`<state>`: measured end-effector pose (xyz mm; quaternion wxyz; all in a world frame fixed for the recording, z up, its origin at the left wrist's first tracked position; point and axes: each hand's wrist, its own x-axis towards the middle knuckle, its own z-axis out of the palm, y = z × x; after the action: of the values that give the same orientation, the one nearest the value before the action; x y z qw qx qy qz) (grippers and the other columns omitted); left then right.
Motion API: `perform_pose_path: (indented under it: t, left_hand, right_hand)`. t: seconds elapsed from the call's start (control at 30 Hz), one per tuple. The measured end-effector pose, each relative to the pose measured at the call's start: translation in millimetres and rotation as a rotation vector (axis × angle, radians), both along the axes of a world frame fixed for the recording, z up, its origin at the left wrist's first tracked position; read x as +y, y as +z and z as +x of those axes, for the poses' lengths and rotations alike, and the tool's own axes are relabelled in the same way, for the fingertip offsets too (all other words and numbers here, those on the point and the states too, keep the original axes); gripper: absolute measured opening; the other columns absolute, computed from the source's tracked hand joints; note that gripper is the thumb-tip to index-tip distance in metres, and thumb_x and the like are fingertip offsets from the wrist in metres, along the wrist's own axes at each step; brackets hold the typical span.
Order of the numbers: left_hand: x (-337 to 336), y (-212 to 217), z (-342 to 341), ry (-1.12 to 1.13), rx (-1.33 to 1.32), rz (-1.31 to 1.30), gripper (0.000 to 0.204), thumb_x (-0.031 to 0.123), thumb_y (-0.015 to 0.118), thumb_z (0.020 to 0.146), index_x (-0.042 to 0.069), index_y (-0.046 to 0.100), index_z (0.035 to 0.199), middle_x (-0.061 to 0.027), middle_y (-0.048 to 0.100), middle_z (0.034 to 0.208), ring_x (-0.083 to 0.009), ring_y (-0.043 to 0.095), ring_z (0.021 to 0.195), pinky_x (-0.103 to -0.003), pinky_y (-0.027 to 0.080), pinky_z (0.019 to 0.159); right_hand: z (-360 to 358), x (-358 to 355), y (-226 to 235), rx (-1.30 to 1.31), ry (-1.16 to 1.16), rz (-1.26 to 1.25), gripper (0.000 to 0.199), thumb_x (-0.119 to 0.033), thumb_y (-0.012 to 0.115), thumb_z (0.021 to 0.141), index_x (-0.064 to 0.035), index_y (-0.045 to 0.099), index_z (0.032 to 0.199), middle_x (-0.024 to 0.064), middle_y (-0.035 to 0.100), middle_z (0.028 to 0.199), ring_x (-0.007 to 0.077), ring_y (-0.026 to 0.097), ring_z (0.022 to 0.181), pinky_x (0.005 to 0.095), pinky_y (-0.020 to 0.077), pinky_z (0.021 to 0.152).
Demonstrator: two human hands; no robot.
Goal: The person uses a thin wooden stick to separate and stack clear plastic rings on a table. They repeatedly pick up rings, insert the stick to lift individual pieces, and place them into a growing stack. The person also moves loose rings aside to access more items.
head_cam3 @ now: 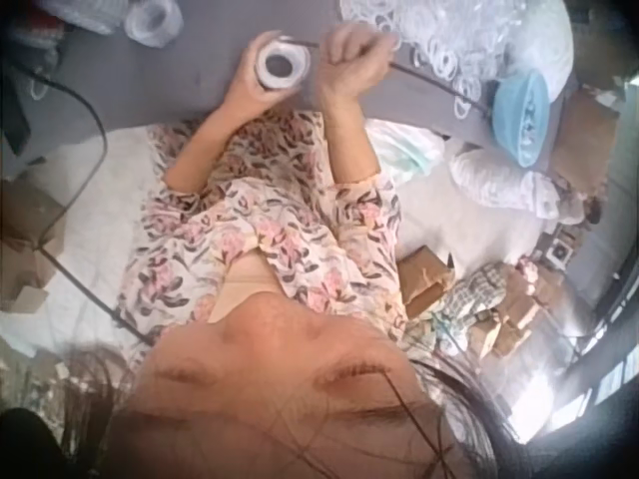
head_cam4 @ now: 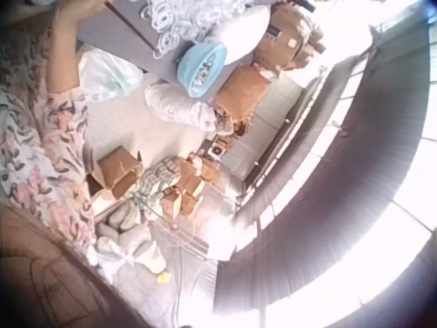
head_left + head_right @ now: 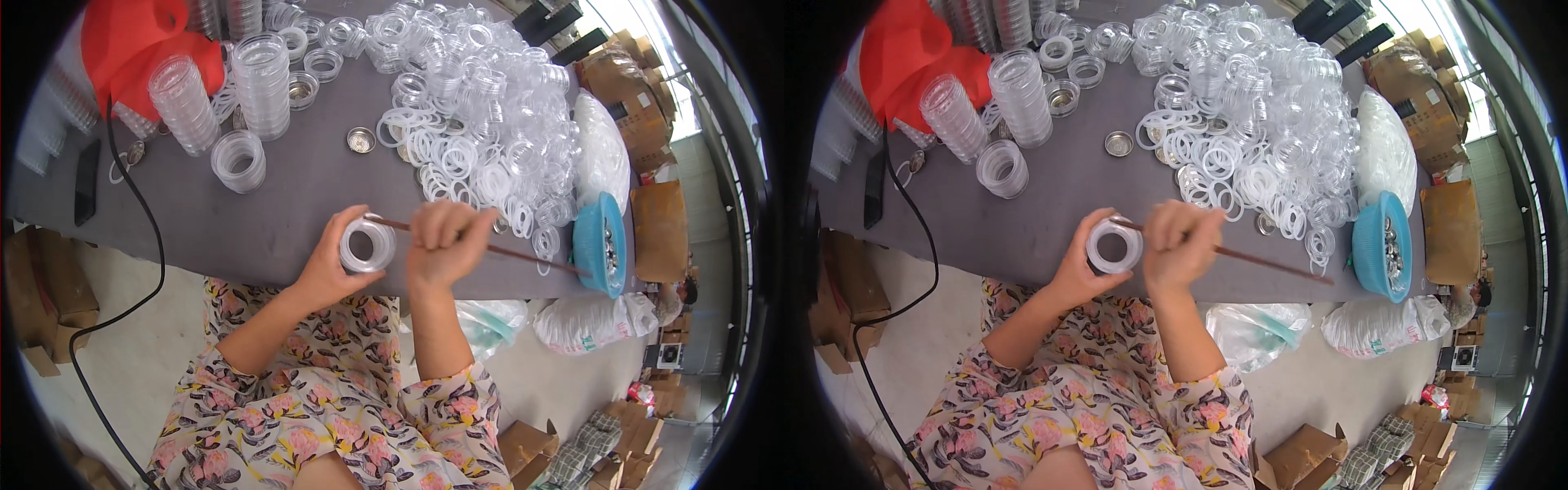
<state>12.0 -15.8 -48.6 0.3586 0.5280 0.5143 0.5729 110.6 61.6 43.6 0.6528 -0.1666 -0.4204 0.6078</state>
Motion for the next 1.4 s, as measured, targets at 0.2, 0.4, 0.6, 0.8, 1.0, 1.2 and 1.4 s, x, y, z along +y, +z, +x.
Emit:
perform_pose_path:
  t: [0.2, 0.4, 0.6, 0.8, 1.0, 1.2, 1.4]
  left_hand:
    - [42, 22, -32, 0.148, 0.28, 0.177, 0.087, 0.022, 0.078, 0.065, 0.002, 0.03, 0.136, -0.0154, 0.04, 0.13, -0.0252, 0.041, 0.122, -0.036, 0.03, 0.103]
    - [140, 43, -81, 0.253, 0.373, 0.084, 0.047, 0.021, 0.059, 0.081, -0.001, 0.047, 0.121, -0.0183, 0.045, 0.126, -0.0304, 0.042, 0.121, -0.038, 0.031, 0.103]
    - [233, 28, -100, 0.224, 0.736, -0.014, 0.04, 0.01, 0.054, 0.079, -0.001, 0.052, 0.117, -0.0191, 0.05, 0.124, -0.0341, 0.042, 0.12, -0.042, 0.033, 0.102]
    - [267, 20, -77, 0.08, 1.165, 0.143, 0.031, 0.012, 0.056, 0.08, 0.009, 0.059, 0.111, -0.0119, 0.06, 0.106, -0.0261, 0.049, 0.113, -0.045, 0.03, 0.103]
    - [208, 61, -55, 0.239, 0.133, 0.082, 0.026, 0.016, 0.056, 0.086, 0.005, 0.057, 0.11, -0.0076, 0.06, 0.101, -0.02, 0.057, 0.095, -0.035, 0.041, 0.087]
    - [111, 70, -94, -0.185, -0.866, -0.206, 0.02, 0.022, 0.053, 0.091, 0.008, 0.054, 0.104, -0.0033, 0.057, 0.089, -0.0136, 0.054, 0.081, -0.029, 0.044, 0.071]
    - [54, 63, -87, 0.217, -0.668, -0.163, 0.027, 0.022, 0.052, 0.091, 0.007, 0.051, 0.114, -0.0003, 0.053, 0.082, -0.0071, 0.05, 0.072, -0.023, 0.042, 0.065]
  right_hand:
    - [71, 28, -41, 0.587, 0.172, -0.458, 0.058, -0.041, 0.022, 0.099, -0.0143, 0.025, 0.048, -0.0029, 0.021, 0.043, 0.0096, 0.018, 0.036, 0.0239, 0.0162, 0.035]
    - [80, 11, -90, 0.567, 0.249, -0.571, 0.056, -0.038, 0.024, 0.099, -0.0146, 0.027, 0.048, -0.0023, 0.022, 0.042, 0.0095, 0.016, 0.035, 0.0234, 0.016, 0.034]
    - [76, 11, -100, 0.426, 0.359, -0.52, 0.059, -0.043, 0.024, 0.099, -0.0147, 0.028, 0.047, -0.0018, 0.023, 0.04, 0.0101, 0.017, 0.035, 0.0234, 0.0159, 0.034]
    - [77, 13, -101, 0.415, 0.391, -0.499, 0.059, -0.044, 0.023, 0.098, -0.0149, 0.027, 0.047, -0.0017, 0.024, 0.04, 0.0099, 0.017, 0.035, 0.0238, 0.0144, 0.034]
    - [76, 10, -102, 0.413, 0.373, -0.499, 0.059, -0.045, 0.024, 0.098, -0.0151, 0.026, 0.047, -0.0015, 0.024, 0.04, 0.0096, 0.016, 0.035, 0.024, 0.0139, 0.035]
    - [76, 11, -100, 0.396, 0.384, -0.48, 0.059, -0.045, 0.025, 0.098, -0.015, 0.026, 0.047, -0.0016, 0.024, 0.041, 0.0094, 0.016, 0.036, 0.0242, 0.0138, 0.035]
    - [76, 13, -100, 0.387, 0.356, -0.481, 0.058, -0.043, 0.027, 0.098, -0.0152, 0.026, 0.048, -0.0021, 0.023, 0.041, 0.0093, 0.017, 0.036, 0.0238, 0.0148, 0.035]
